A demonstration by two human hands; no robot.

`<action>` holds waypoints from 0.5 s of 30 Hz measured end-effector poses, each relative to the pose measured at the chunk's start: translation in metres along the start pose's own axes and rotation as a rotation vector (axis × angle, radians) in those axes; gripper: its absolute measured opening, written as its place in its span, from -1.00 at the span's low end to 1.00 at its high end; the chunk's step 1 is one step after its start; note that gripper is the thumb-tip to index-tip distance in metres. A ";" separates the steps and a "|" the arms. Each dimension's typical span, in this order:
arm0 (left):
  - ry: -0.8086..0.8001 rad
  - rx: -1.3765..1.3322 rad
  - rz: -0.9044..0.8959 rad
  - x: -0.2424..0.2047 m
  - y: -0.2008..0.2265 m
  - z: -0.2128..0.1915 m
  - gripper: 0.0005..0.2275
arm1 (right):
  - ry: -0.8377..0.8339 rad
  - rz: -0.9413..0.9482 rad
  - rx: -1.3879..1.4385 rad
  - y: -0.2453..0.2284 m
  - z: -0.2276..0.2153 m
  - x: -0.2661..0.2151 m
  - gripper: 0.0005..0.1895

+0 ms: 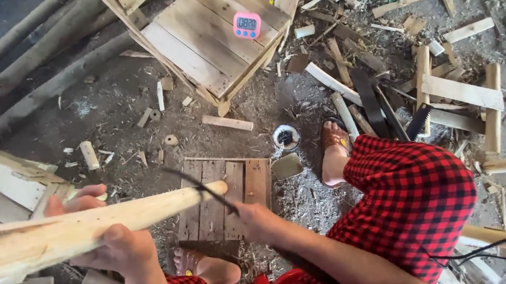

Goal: Shaving a wooden pole with a billhook and smoothing it with sandpaper while sitting on a workshop floor.

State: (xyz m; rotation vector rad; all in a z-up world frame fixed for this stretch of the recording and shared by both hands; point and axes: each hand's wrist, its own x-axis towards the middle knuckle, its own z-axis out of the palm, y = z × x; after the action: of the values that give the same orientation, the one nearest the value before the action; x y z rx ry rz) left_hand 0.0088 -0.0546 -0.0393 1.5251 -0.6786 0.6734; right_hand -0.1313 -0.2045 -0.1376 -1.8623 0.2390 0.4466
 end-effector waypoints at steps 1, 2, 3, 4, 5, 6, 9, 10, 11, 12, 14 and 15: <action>0.047 -0.102 -0.024 -0.008 -0.014 -0.007 -0.44 | 0.026 0.073 -0.023 0.014 0.003 0.007 -0.80; 0.091 -0.211 -0.047 -0.014 -0.029 -0.013 -0.44 | 0.061 0.147 -0.045 0.028 0.004 0.014 -0.79; 0.087 -0.217 -0.041 -0.007 -0.023 -0.008 -0.44 | 0.069 0.144 -0.042 0.014 0.002 0.011 -0.79; 0.077 -0.104 -0.015 -0.001 -0.017 -0.002 -0.52 | -0.003 0.130 -0.069 0.001 -0.002 0.006 -0.69; 0.068 0.008 0.010 0.005 -0.011 0.003 -0.54 | -0.074 0.117 -0.096 -0.011 -0.006 0.002 -0.58; 0.074 0.009 0.006 0.007 -0.006 0.012 -0.54 | -0.077 0.121 -0.102 -0.030 -0.010 -0.016 -0.58; 0.045 0.078 0.029 0.002 0.007 0.025 -0.72 | 0.141 -0.327 0.072 -0.063 -0.016 -0.052 -0.78; 0.025 0.138 0.037 0.001 0.008 0.027 -0.68 | 0.119 -0.324 0.089 -0.062 -0.017 -0.050 -0.82; 0.006 0.199 0.044 0.001 0.009 0.028 -0.62 | 0.097 -0.321 0.106 -0.061 -0.018 -0.049 -0.87; 0.005 0.197 0.048 -0.001 0.006 0.028 -0.62 | 0.101 -0.323 0.106 -0.049 -0.017 -0.036 -0.87; 0.002 -0.107 0.011 -0.003 0.001 0.027 -0.67 | -0.029 0.084 0.070 -0.026 -0.014 -0.010 -0.73; 0.004 -0.108 0.016 -0.004 0.003 0.025 -0.67 | -0.026 0.080 0.067 -0.005 -0.007 -0.001 -0.73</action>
State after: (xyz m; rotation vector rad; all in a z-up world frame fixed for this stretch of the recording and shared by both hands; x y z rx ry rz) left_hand 0.0041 -0.0793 -0.0416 1.4200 -0.7140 0.6416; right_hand -0.1295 -0.2091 -0.1312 -1.7846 0.3079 0.5115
